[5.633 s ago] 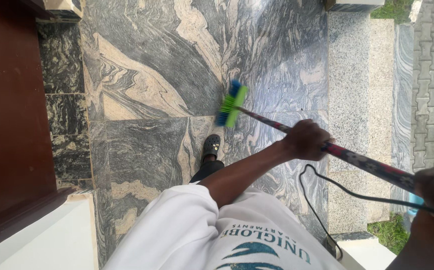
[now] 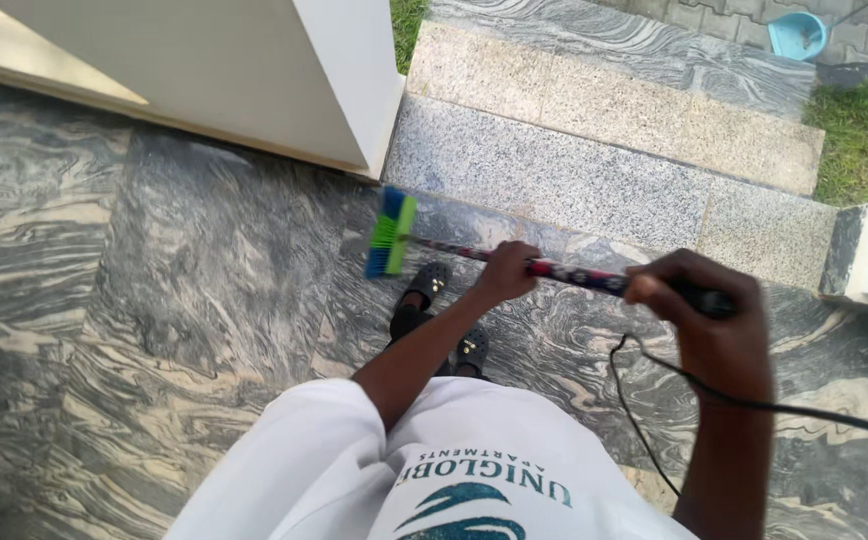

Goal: The person sweeps a marble floor and a set of stairs using a broom with a long handle.

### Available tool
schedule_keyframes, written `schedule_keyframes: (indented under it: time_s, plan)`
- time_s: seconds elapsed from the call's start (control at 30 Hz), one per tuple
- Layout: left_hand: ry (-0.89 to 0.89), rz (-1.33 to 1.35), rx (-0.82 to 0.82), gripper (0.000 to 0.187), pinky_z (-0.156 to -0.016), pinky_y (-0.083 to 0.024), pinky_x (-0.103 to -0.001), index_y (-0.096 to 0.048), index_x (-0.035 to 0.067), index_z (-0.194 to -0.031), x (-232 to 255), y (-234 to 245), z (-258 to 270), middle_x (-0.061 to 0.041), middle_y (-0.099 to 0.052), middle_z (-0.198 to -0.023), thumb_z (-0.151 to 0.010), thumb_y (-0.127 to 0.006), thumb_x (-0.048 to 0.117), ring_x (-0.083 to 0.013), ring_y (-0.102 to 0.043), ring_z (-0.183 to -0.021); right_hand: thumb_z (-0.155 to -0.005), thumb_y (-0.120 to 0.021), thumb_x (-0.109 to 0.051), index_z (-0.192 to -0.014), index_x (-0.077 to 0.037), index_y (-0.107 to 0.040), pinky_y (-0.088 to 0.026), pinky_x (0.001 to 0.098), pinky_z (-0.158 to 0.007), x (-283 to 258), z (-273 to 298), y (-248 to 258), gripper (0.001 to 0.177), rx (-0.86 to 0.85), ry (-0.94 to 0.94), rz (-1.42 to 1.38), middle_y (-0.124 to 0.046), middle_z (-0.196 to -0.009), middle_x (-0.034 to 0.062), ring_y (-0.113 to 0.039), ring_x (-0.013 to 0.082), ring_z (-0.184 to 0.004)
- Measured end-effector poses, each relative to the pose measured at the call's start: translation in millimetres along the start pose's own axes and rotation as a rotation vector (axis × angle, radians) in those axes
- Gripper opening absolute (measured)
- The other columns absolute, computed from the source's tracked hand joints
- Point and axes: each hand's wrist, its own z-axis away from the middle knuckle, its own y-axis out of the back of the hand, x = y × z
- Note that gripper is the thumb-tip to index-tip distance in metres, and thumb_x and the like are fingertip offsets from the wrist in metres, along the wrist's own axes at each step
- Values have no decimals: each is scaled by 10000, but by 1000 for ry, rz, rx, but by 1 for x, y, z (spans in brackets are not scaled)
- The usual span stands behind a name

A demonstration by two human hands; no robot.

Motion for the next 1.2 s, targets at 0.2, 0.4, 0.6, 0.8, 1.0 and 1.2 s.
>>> schedule_keyframes:
  time_s: [0.2,0.4,0.6,0.8,1.0,1.2]
  plan:
    - [-23,254,-176,183,-672,-489,-493,-594,57,-720,38,16,-102,-148,-634,-695,-820,-708,159,-373,-652,-709,-888,-786,-25,-919,15,-762,-386,299,-618,-63,-34,-31,56,60,-67,151,-645,-731,106,-532,150,-685]
    - [0,271,-33,337,-717,-481,-482,-562,70,-678,106,41,-137,-103,-586,-651,-945,-671,245,-308,-579,-680,-886,-765,-167,-925,-33,-707,-533,387,-1034,-91,-19,-33,151,68,199,107,-692,-839,56,-687,197,-900]
    - [235,106,95,366,-624,-450,-450,-565,83,-689,129,53,-151,-82,-582,-644,-981,-641,288,-288,-558,-669,-1099,-693,-319,-1033,-35,-657,-485,340,-778,-68,-47,15,294,107,376,-379,-513,-675,1,-513,129,-639]
    - [115,-99,341,302,-662,-434,-476,-588,67,-703,-8,62,-162,-118,-590,-661,-910,-692,261,-342,-551,-687,-1106,-667,-55,-993,-13,-584,-501,291,-774,-43,-138,-56,146,209,257,-439,-669,-851,107,-600,155,-749]
    - [-22,20,180,278,-678,-465,-492,-575,32,-705,-69,59,-198,-166,-593,-700,-891,-694,200,-406,-586,-703,-1036,-747,-96,-940,-6,-645,-436,255,-688,-43,-163,-86,166,236,212,-220,-617,-834,26,-563,91,-749]
    - [-46,170,54,331,-612,-460,-446,-615,41,-699,-54,72,-232,-135,-600,-648,-910,-746,261,-327,-597,-619,-997,-767,-163,-945,-16,-687,-427,253,-619,-31,-166,-83,176,127,240,-11,-622,-789,5,-554,68,-717]
